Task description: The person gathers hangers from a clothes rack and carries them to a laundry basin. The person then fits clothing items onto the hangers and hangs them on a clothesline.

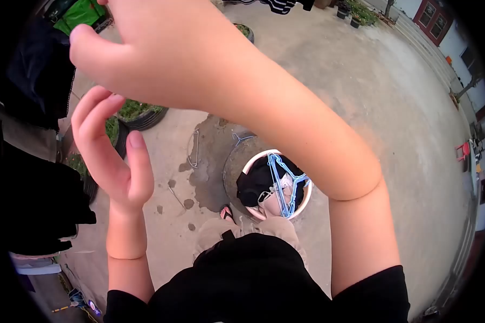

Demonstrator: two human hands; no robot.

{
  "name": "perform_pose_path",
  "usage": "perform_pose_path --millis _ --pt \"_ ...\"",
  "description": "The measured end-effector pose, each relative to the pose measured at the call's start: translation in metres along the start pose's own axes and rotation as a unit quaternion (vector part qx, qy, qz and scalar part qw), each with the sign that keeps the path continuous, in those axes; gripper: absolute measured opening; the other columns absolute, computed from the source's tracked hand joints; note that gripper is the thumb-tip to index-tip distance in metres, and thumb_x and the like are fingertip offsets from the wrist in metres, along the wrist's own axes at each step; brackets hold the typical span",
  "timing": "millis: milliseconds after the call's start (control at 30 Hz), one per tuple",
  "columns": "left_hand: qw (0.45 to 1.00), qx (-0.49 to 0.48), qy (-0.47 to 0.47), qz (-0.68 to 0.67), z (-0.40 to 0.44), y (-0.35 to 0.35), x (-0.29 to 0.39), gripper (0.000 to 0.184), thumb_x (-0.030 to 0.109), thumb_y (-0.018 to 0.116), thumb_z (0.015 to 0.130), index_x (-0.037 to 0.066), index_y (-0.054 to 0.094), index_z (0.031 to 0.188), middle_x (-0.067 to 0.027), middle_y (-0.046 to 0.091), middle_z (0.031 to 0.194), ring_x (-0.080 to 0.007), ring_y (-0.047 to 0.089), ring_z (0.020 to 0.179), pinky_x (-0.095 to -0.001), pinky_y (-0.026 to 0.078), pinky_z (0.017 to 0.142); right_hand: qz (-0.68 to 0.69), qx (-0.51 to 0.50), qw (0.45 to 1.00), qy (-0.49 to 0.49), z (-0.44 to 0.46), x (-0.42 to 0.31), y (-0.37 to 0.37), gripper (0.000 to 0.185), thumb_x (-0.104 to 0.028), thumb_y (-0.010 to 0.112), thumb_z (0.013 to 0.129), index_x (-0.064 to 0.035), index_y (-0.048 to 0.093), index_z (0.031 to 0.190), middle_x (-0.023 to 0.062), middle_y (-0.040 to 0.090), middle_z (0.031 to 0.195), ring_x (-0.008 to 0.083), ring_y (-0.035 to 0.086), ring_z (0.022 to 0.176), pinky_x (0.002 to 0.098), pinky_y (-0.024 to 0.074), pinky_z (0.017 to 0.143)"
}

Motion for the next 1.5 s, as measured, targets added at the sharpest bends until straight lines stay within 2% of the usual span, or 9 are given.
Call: perform_pose_path --millis 200,367,633,800,900,1067,1233,1433,1500 --pt "0.791 -0.308 -0.448 -0.281 -0.255 0.181 0.020 0.025 -0.003 0.056 0.078 -0.001 0.056 0.103 -0.0115 0.060 0.096 -0.0237 0.060 0.091 -0.0329 0.047 0.083 -0.028 0.024 0.798 0.602 -0.341 0.057 -0.095 0.039 -0.001 0.056 0.084 -0.0024 0.051 0.122 0.0085 0.059 0.098 0.0163 0.059 0.093 0.0300 0.0473 0.085" --pt "0.666 -0.422 -0.545 -0.285 -0.446 0.232 0.030 0.021 0.002 0.058 0.081 0.001 0.057 0.101 -0.0113 0.062 0.093 -0.0224 0.062 0.084 -0.0333 0.050 0.074 -0.146 -0.071 0.638 0.752 -0.573 0.031 -0.095 0.037 -0.007 0.060 0.079 -0.0019 0.055 0.115 0.0143 0.060 0.094 0.0234 0.062 0.079 0.0328 0.0509 0.075" --pt "0.686 -0.527 -0.491 -0.101 -0.595 0.303 -0.031 0.039 0.013 0.068 0.078 0.004 0.054 0.113 -0.0193 0.054 0.110 -0.0323 0.056 0.101 -0.0392 0.047 0.087 -0.230 -0.136 0.545 0.795 -0.796 0.043 -0.067 0.061 -0.019 0.071 0.067 -0.0069 0.051 0.124 0.0245 0.050 0.118 0.0430 0.053 0.105 0.0470 0.0471 0.088" --pt "0.643 -0.534 -0.544 0.073 -0.666 0.355 -0.071 0.099 0.026 0.080 0.068 0.007 0.021 0.145 -0.0304 0.038 0.134 -0.0439 0.045 0.120 -0.0453 0.043 0.097 -0.248 -0.136 0.532 0.798 -0.849 0.064 -0.043 0.080 -0.026 0.073 0.065 -0.0151 0.041 0.137 0.0307 0.033 0.136 0.0503 0.045 0.115 0.0502 0.0432 0.094" --pt "0.523 -0.541 -0.656 0.058 -0.718 0.365 -0.090 0.094 0.026 0.078 0.069 0.004 0.023 0.143 -0.0303 0.045 0.130 -0.0427 0.049 0.118 -0.0437 0.045 0.096 -0.219 -0.139 0.499 0.827 -0.867 0.071 -0.031 0.087 -0.027 0.074 0.064 -0.0202 0.035 0.141 0.0300 0.024 0.144 0.0503 0.040 0.122 0.0497 0.0418 0.097" --pt "0.591 -0.445 -0.673 0.000 -0.722 0.351 -0.082 0.041 0.020 0.064 0.076 -0.005 0.059 0.109 -0.0183 0.065 0.093 -0.0302 0.062 0.092 -0.0360 0.047 0.084 -0.236 -0.184 0.458 0.837 -0.866 0.073 -0.027 0.089 -0.027 0.074 0.064 -0.0240 0.032 0.143 0.0259 0.024 0.146 0.0480 0.034 0.127 0.0493 0.0410 0.099" --pt "0.442 -0.255 -0.833 -0.214 -0.626 0.309 -0.035 0.040 0.012 0.062 0.075 -0.008 0.057 0.109 -0.0046 0.059 0.091 -0.0105 0.053 0.082 -0.0235 0.043 0.075 -0.260 -0.233 0.437 0.829 -0.869 0.073 -0.032 0.090 -0.024 0.075 0.066 -0.0257 0.031 0.144 0.0236 0.024 0.146 0.0467 0.040 0.122 0.0490 0.0422 0.097" --pt "0.274 -0.082 -0.866 -0.411 -0.566 0.282 -0.019 0.053 0.003 0.047 0.070 -0.010 0.050 0.121 -0.0130 0.061 0.110 -0.0202 0.060 0.099 -0.0298 0.047 0.088 -0.258 -0.243 0.457 0.816 -0.872 0.079 -0.041 0.095 -0.021 0.081 0.055 -0.0162 0.037 0.139 0.0246 0.028 0.144 0.0494 0.040 0.122 0.0491 0.0408 0.099" --pt "0.245 -0.035 -0.862 -0.441 -0.548 0.278 -0.019 0.057 0.004 0.046 0.068 -0.010 0.048 0.123 -0.0157 0.060 0.115 -0.0232 0.060 0.104 -0.0312 0.047 0.092 -0.283 -0.224 0.442 0.821 -0.877 0.080 -0.045 0.058 -0.020 0.071 0.070 -0.0153 0.054 0.125 0.0226 0.040 0.137 0.0437 0.049 0.115 0.0468 0.0449 0.093"
Point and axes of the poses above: each hand's wrist, its own z-axis towards the middle knuckle, its own y-axis out of the palm, x = y × z, the point moved 2 cm from there along z, towards the middle knuckle
